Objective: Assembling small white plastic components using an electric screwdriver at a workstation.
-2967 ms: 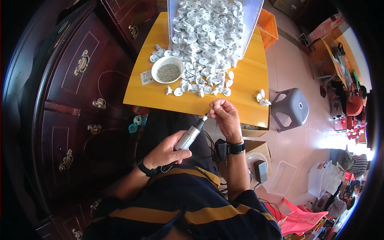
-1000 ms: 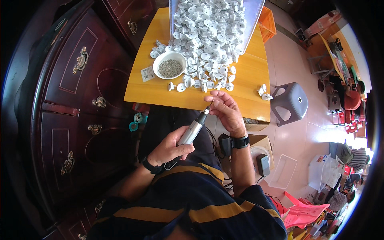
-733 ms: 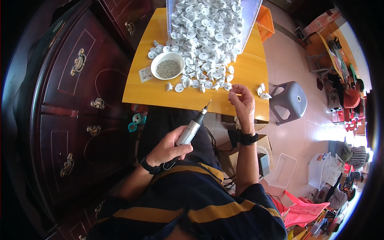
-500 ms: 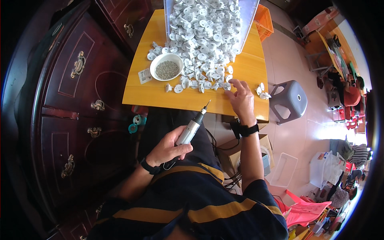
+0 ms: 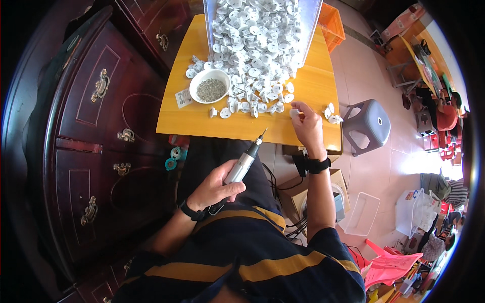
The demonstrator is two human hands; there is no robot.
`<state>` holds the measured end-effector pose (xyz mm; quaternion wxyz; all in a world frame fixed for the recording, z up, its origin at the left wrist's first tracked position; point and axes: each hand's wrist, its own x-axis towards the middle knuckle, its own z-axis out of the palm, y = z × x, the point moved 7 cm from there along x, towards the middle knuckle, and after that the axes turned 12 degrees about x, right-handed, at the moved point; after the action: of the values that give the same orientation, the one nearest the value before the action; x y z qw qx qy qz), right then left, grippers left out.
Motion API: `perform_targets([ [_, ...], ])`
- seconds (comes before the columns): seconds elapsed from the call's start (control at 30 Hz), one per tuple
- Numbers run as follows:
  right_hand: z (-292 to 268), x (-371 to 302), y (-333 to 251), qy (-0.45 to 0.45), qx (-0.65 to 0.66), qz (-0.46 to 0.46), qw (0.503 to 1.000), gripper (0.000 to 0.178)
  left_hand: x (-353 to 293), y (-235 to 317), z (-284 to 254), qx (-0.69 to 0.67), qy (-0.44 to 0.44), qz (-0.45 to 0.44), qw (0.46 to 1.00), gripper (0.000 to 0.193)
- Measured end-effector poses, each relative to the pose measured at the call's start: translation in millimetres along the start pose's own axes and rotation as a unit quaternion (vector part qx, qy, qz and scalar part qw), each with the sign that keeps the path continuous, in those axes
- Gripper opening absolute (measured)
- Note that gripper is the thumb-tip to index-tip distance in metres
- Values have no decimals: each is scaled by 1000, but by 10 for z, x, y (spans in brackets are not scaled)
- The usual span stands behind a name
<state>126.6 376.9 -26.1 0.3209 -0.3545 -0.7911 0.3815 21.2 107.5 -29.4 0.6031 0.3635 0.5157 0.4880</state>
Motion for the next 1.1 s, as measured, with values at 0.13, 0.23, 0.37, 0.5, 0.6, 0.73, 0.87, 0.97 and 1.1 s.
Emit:
perform_targets([
  [0.13,62,-145,174,-12,226,126,966,15,14,7,22,4,5,-4,1000,57],
  [0.23,127,-211,300,21,375,122,919,15,67,24,52,18,-2,-6,1000,57],
  [0.37,230,-250,244,-12,417,140,898,15,155,45,63,24,-6,-4,1000,55],
  [0.5,325,-310,185,-53,389,177,903,17,285,89,66,38,1,-2,999,50],
  [0.6,357,-343,197,-52,388,181,902,19,376,34,64,25,3,-11,1000,43],
  [0.73,369,-343,215,-39,401,173,899,20,444,-4,81,19,8,-24,1000,37],
  [0.87,365,-351,216,-39,385,176,905,19,493,-50,92,33,0,-34,999,46],
  [0.97,365,-355,202,-43,382,173,907,18,501,-51,82,31,4,-31,999,46],
  [1.1,363,-360,194,-47,372,169,911,18,507,-70,78,30,4,-34,999,47],
])
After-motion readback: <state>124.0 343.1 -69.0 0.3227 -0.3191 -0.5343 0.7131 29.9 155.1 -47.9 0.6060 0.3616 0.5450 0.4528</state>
